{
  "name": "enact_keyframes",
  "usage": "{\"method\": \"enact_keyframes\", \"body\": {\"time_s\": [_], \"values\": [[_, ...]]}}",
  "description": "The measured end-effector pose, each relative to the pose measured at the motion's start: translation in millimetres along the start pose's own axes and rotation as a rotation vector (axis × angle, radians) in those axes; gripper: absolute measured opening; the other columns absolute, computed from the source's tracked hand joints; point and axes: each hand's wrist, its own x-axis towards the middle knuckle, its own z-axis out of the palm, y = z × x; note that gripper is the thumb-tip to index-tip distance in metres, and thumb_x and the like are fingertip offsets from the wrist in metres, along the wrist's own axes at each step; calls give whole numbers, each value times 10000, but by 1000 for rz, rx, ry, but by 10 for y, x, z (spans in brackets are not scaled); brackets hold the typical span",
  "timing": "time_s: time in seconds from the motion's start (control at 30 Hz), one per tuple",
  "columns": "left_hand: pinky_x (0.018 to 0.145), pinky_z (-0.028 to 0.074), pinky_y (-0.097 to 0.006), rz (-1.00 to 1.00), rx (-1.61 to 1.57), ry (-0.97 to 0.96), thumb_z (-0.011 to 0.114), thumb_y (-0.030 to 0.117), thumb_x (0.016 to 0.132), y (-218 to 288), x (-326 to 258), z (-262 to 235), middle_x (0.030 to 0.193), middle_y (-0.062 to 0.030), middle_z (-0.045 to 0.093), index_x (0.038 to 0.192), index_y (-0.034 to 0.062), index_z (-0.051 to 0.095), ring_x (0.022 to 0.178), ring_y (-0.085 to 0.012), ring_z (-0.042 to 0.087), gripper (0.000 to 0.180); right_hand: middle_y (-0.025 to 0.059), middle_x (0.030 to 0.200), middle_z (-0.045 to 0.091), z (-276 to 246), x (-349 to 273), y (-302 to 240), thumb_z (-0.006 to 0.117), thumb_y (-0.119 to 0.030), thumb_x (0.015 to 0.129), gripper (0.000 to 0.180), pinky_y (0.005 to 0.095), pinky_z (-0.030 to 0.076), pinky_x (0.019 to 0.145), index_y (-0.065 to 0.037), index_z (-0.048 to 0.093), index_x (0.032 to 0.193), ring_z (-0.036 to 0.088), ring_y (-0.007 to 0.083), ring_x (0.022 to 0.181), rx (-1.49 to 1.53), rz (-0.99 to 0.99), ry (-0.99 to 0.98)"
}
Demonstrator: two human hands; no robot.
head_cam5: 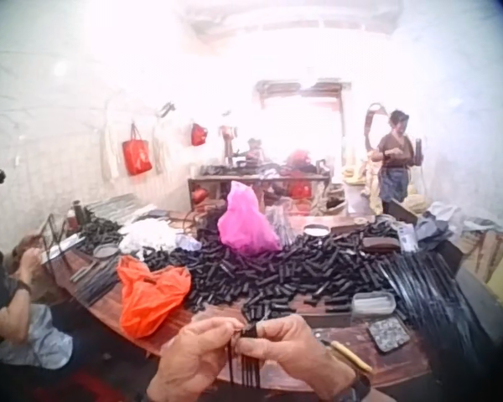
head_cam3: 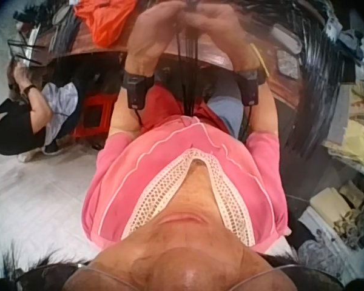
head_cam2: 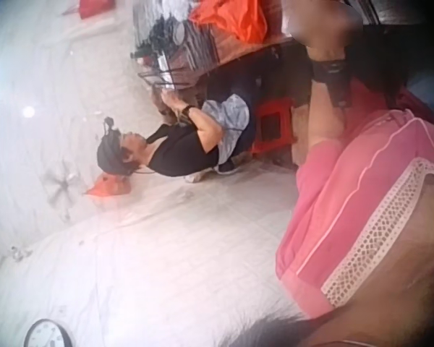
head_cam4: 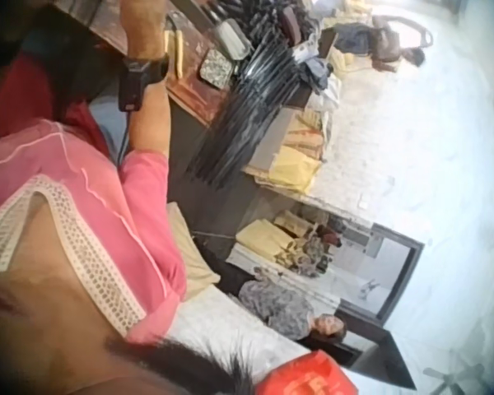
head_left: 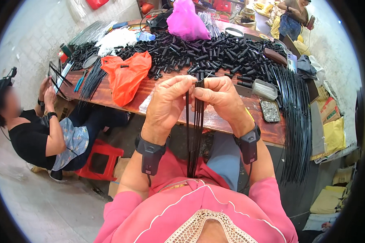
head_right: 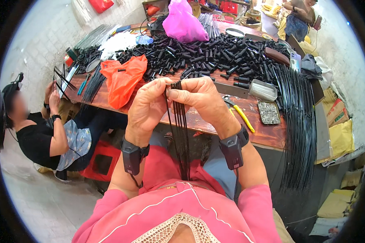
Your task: Inserting and crimping umbrella ribs into a central hub using pliers in an industrial workshop.
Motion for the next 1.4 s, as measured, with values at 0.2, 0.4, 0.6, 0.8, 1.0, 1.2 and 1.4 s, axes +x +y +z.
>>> {"method": "enact_keyframes", "body": {"time_s": [0.2,0.4,0.6,0.8,1.0,1.2,1.4], "values": [[670,478,-215,216,15,217,681,18,854,-133,-10,168,835,-28,657,910,11,667,740,-93,604,59,-72,590,522,139,-67,25,727,-147,857,247,205,344,469,-51,635,648,430,-5,571,-213,-97,215],[699,480,-219,193,-22,226,680,14,855,-241,55,115,855,-26,660,905,12,662,765,-88,607,53,-71,581,503,174,-98,64,726,-135,853,277,211,324,457,-50,601,620,397,-5,563,-257,-152,321],[638,477,-233,72,-55,166,655,73,888,-195,78,85,812,-19,628,912,13,646,709,-95,587,65,-32,640,616,-101,-15,67,721,-205,853,185,185,383,489,-46,701,760,511,19,543,-26,28,60],[469,433,-267,72,20,65,647,96,895,-139,64,70,730,-16,584,892,14,633,605,-111,553,83,7,660,653,-159,83,39,706,-197,862,184,201,423,510,-44,703,761,552,52,541,202,85,-152],[575,437,-240,157,29,217,646,92,894,-178,76,54,739,-22,592,886,8,635,662,-110,555,85,-11,659,648,-157,105,84,710,-221,871,207,195,415,494,-42,708,766,536,26,545,-14,25,-85],[607,447,-240,83,-30,98,647,92,892,-159,79,8,753,-22,593,894,8,637,674,-111,551,84,-21,650,627,-220,109,140,717,-227,869,207,199,400,487,-41,707,778,521,27,545,23,-14,-142],[623,468,-224,123,-17,134,676,84,881,-193,91,45,830,-19,650,941,20,664,725,-86,589,89,-33,693,619,-95,18,65,689,-190,891,194,191,422,536,-7,686,827,527,17,611,-154,3,24]]}}
